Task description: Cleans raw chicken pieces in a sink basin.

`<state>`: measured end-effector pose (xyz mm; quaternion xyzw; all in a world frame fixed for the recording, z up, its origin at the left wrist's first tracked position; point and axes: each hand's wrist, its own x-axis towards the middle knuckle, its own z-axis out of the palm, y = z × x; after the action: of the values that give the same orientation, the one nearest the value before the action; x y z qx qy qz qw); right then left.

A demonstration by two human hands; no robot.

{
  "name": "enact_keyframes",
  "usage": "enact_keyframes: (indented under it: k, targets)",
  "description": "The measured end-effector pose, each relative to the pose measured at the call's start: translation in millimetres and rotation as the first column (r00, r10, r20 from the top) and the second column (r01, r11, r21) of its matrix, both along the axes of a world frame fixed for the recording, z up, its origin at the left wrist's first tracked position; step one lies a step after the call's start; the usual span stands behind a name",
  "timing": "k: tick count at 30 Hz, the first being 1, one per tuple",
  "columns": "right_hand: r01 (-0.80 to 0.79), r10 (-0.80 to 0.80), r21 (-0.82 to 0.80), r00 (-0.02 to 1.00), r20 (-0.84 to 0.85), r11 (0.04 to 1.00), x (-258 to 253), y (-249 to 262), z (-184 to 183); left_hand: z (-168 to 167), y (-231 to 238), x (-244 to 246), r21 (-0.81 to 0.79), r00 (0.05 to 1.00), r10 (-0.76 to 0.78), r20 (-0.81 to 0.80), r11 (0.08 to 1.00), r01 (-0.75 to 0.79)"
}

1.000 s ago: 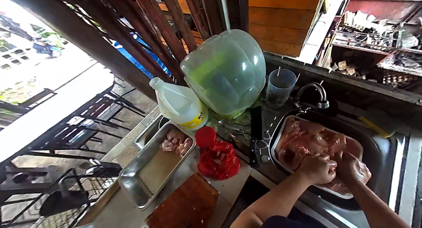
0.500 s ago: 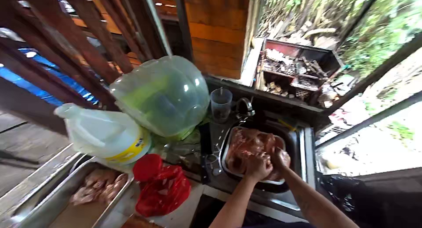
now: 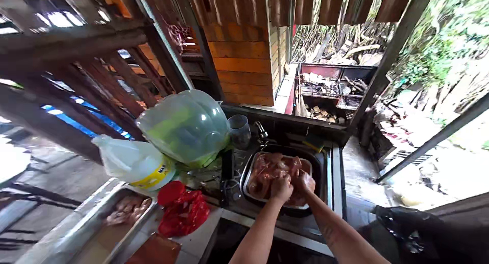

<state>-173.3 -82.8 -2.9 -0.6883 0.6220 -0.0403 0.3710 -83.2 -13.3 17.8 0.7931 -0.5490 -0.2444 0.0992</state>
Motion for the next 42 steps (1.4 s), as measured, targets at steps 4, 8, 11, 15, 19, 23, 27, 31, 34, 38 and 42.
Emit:
enact_keyframes:
  k: [4,8,11,15,19,23,27,31,34,38,42]
  targets:
    - [0.004,-0.003,-0.054,1.000,0.019,0.999,-4,3,-4,18,-6,-19,0.157,0.995,0.004,0.102,0.987,-0.021]
    - [0.092,-0.074,-0.110,0.984,0.161,0.990,-8,12,-10,36,-15,-40,0.274,0.970,-0.099,0.221,0.961,0.036]
    - [0.181,-0.110,-0.238,0.953,0.282,0.954,-9,13,-23,29,-12,-39,0.257,0.962,-0.155,0.227,0.962,0.095]
    - [0.348,-0.252,-0.237,0.900,0.356,0.907,-4,37,-21,19,-5,1,0.180,0.981,-0.188,0.040,0.967,0.178]
    - [0.496,-0.451,-0.066,0.832,0.324,0.866,5,78,-11,10,-7,25,0.093,0.973,-0.228,-0.013,0.969,0.229]
    - [0.548,-0.550,0.088,0.792,0.264,0.832,13,87,-3,8,-3,35,0.069,0.964,-0.265,-0.035,0.961,0.266]
    - [0.445,-0.464,0.130,0.856,0.231,0.886,22,96,11,1,0,53,-0.020,0.948,-0.314,-0.050,0.949,0.313]
    - [0.336,-0.350,0.121,0.928,0.125,0.934,31,92,-1,-51,-1,67,-0.229,0.939,-0.339,0.053,0.911,0.342]
    - [0.384,-0.388,0.075,0.921,0.042,0.920,38,83,-12,-49,3,70,-0.246,0.933,-0.350,0.080,0.900,0.359]
    - [0.371,-0.375,0.058,0.922,0.095,0.927,31,76,-24,-43,5,65,-0.185,0.931,-0.338,0.136,0.915,0.359]
    - [0.260,-0.263,0.036,0.953,0.152,0.965,15,70,-48,-51,2,65,-0.192,0.927,-0.309,0.214,0.917,0.350]
